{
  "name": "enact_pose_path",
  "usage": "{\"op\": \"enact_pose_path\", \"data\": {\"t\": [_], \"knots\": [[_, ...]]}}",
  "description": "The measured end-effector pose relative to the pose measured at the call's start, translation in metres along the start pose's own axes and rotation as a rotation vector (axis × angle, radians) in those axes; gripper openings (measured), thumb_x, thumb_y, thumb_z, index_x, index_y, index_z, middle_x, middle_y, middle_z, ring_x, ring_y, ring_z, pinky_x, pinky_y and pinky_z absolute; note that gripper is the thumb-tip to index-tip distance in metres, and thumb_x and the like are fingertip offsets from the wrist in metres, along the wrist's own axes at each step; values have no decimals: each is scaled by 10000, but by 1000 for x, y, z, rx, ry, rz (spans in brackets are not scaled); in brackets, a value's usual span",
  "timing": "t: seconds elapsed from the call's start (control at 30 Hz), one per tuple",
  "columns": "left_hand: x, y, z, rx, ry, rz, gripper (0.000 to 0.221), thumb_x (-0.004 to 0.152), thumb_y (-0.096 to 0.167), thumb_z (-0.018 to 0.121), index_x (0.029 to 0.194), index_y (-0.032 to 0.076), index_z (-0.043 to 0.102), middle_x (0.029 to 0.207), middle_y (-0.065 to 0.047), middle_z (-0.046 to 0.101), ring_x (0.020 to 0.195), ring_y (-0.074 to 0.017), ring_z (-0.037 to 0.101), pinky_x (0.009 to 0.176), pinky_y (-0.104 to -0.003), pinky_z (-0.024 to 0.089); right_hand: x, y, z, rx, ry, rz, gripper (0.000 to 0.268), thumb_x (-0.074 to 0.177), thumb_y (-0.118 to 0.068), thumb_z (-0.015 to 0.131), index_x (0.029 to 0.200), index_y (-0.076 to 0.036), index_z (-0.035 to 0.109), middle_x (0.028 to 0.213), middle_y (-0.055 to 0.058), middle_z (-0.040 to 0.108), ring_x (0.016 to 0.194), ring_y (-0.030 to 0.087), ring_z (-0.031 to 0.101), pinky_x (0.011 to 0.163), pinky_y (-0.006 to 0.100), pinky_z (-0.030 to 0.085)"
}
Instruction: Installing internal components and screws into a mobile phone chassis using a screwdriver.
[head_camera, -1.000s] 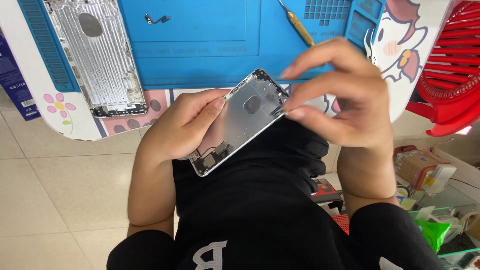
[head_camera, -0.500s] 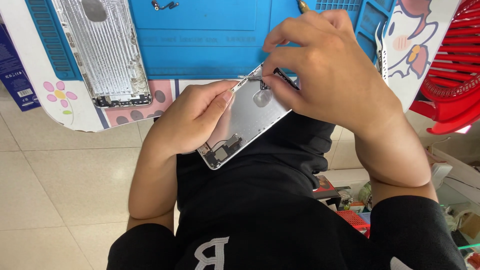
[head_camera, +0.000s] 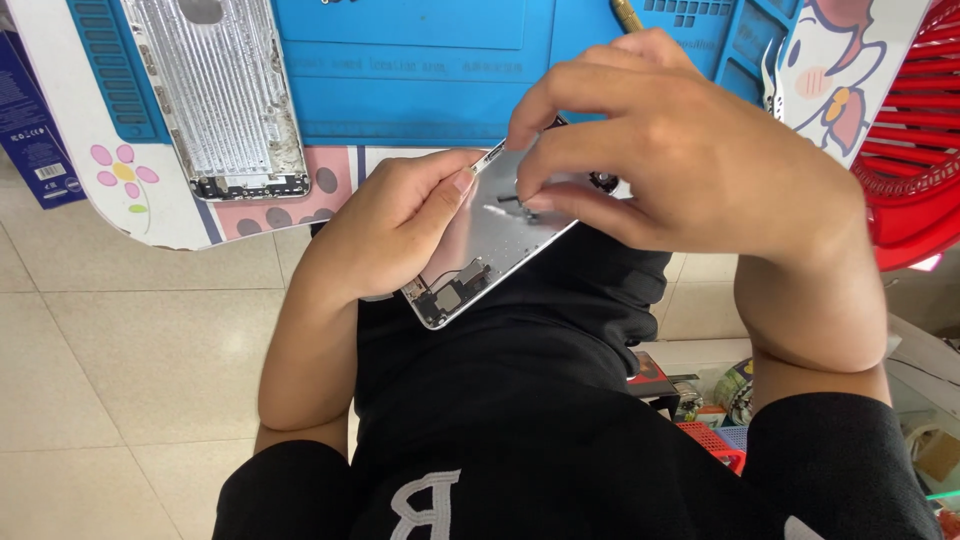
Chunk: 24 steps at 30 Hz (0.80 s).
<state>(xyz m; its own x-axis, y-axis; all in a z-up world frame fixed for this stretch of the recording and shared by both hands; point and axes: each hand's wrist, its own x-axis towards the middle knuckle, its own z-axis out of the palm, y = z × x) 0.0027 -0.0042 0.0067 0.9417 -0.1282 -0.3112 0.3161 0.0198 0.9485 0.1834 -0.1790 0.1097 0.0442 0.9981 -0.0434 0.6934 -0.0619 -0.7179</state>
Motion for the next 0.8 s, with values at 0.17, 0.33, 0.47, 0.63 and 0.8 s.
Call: {"op": "enact_pose_path", "data": {"t": [0.17,0.33,0.47,0.63,0.8], "knots": [[0,6,0,40,-3,-34,342,1090,155,427,1332,-5,609,643,-33,605,577,-104,557,582,-280,460,3,22,1,33,-33,1,59,874,-124,791,911,-104,748,1134,59,663,952,259,611,892,408,426],[-1,-7,3,82,26,79,313,1099,117,441,1310,-34,615,719,-45,631,622,-114,582,608,-282,471,0,26,13,-49,30,47,72,895,-114,808,925,-88,748,1155,74,679,977,276,638,880,410,475],[-2,-2,3,104,25,24,315,1082,122,459,1317,-21,612,661,-45,626,568,-115,573,554,-288,457,3,14,21,-173,124,74,81,832,-67,805,874,-78,737,1085,71,680,947,297,632,795,419,462],[1,4,2,84,-4,-17,318,1090,134,451,1324,4,624,603,-43,603,527,-110,552,538,-286,448,3,14,25,-288,187,93,93,814,-54,806,853,-79,726,1036,70,673,938,307,623,782,421,470],[0,-1,4,132,37,-38,340,1089,128,464,1376,16,606,607,-43,594,521,-109,538,522,-290,435,1,18,28,-311,192,85,93,839,-63,809,855,-83,719,969,57,665,938,288,634,825,397,501]]}}
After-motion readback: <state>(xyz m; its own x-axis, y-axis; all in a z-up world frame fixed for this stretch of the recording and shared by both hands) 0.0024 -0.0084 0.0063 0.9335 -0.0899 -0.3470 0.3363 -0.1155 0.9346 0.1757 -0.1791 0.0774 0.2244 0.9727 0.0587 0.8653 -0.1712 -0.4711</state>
